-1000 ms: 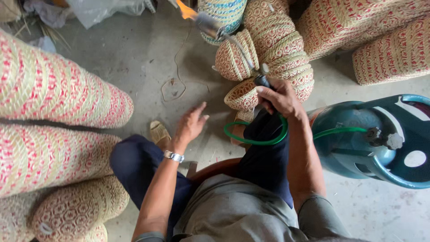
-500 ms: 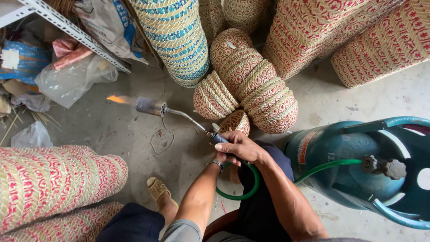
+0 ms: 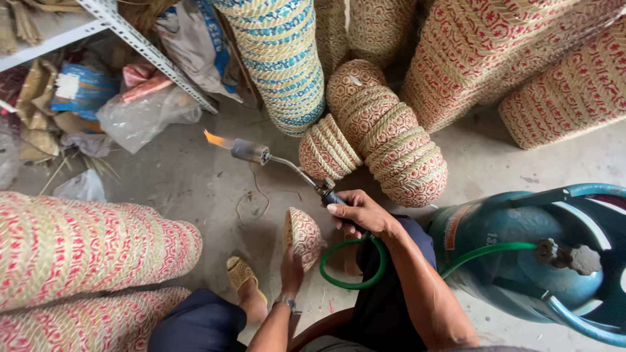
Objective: The person sits on the floor and uses a blowtorch to apply heat to the surface of woven baskets. They pick up each basket, rotate it to treat different sides, and place it back down after finishing.
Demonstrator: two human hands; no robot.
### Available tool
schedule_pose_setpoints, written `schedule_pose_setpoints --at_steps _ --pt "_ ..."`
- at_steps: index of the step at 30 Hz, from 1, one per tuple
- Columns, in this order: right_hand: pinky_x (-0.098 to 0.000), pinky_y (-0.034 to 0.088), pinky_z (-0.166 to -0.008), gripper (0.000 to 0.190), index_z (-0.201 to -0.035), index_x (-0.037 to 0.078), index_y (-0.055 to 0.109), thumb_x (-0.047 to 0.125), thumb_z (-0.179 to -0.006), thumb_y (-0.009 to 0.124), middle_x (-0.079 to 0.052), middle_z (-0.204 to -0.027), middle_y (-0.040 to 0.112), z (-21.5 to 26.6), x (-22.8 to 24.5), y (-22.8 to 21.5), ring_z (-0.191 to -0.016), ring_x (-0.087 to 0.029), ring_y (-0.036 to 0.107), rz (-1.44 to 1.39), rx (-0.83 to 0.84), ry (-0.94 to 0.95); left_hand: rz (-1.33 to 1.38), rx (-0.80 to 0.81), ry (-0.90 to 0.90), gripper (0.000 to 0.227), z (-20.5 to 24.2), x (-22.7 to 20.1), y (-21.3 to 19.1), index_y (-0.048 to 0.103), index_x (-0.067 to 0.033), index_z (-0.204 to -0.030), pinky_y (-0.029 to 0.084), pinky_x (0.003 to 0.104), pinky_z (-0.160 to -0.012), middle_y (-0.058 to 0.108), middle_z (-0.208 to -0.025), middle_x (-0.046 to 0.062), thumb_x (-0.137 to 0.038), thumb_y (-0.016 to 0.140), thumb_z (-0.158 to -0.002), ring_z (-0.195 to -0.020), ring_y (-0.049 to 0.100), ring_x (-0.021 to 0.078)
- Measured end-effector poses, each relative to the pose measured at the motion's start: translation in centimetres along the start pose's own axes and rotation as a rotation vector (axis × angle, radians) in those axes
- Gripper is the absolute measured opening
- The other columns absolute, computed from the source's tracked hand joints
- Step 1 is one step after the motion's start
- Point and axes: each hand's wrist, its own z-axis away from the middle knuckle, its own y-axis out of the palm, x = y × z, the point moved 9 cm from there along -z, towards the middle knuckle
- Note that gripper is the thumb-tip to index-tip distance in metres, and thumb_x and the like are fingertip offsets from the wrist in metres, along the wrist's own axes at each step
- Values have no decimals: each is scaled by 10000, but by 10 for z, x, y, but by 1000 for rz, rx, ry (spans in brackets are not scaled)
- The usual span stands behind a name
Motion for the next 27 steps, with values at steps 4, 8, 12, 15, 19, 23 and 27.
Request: schedule_pose_setpoints --at_steps 4,8,12,15,19,23,27 --pt "-239 383 -373 347 -950 48 643 393 -975 652 -24 -677 633 -5 -6 1 -436 -62 498 45 -17 22 -10 -104 -335 451 27 37 -75 543 -80 -1403 510 501 -921 668 -1206 281 -276 455 -1006 -1065 665 445" --pt "-243 379 -372 393 -1009 71 690 452 -974 600 -29 -650 633 -5 -11 9 -420 -72 491 171 -59 15 -136 -262 -313 420 33 41 -166 553 -80 -1354 490 487 -950 636 -1292 236 -388 425 -1098 -1121 612 432" --pt "-249 392 -386 404 -967 47 684 441 -993 597 -27 -641 640 12 1 31 -426 -77 493 264 -55 -28 -132 -469 -91 468 32 8 -247 656 31 -1290 486 492 -954 689 -1197 236 -331 436 -1091 -1094 635 408" --pt "-258 377 -372 422 -888 30 656 428 -1010 589 -18 -619 594 43 20 54 -428 -69 478 415 -40 -35 386 -611 60 417 38 -11 -307 659 57 -1129 471 395 -871 693 -1086 106 -340 542 -1073 -969 621 251" --pt "-261 373 -377 371 -818 37 630 353 -1008 582 -14 -609 602 92 61 92 -418 -73 465 494 29 -101 568 -717 49 433 40 -29 -383 591 12 -888 432 286 -707 563 -859 -17 -376 599 -1080 -798 494 104" --pt "-284 357 -376 407 -774 24 626 332 -1027 541 -15 -556 554 139 86 124 -397 -91 455 775 86 -200 678 -757 287 417 64 -54 -445 659 23 -1140 514 325 -918 670 -1154 61 -384 596 -1074 -1042 605 127" --pt "-291 391 -386 418 -766 31 645 348 -1016 538 -20 -512 521 160 89 145 -399 -106 483 919 94 -159 1057 -671 360 510 81 -68 -469 638 48 -1289 526 389 -1021 650 -1312 128 -399 632 -1046 -1174 632 204"
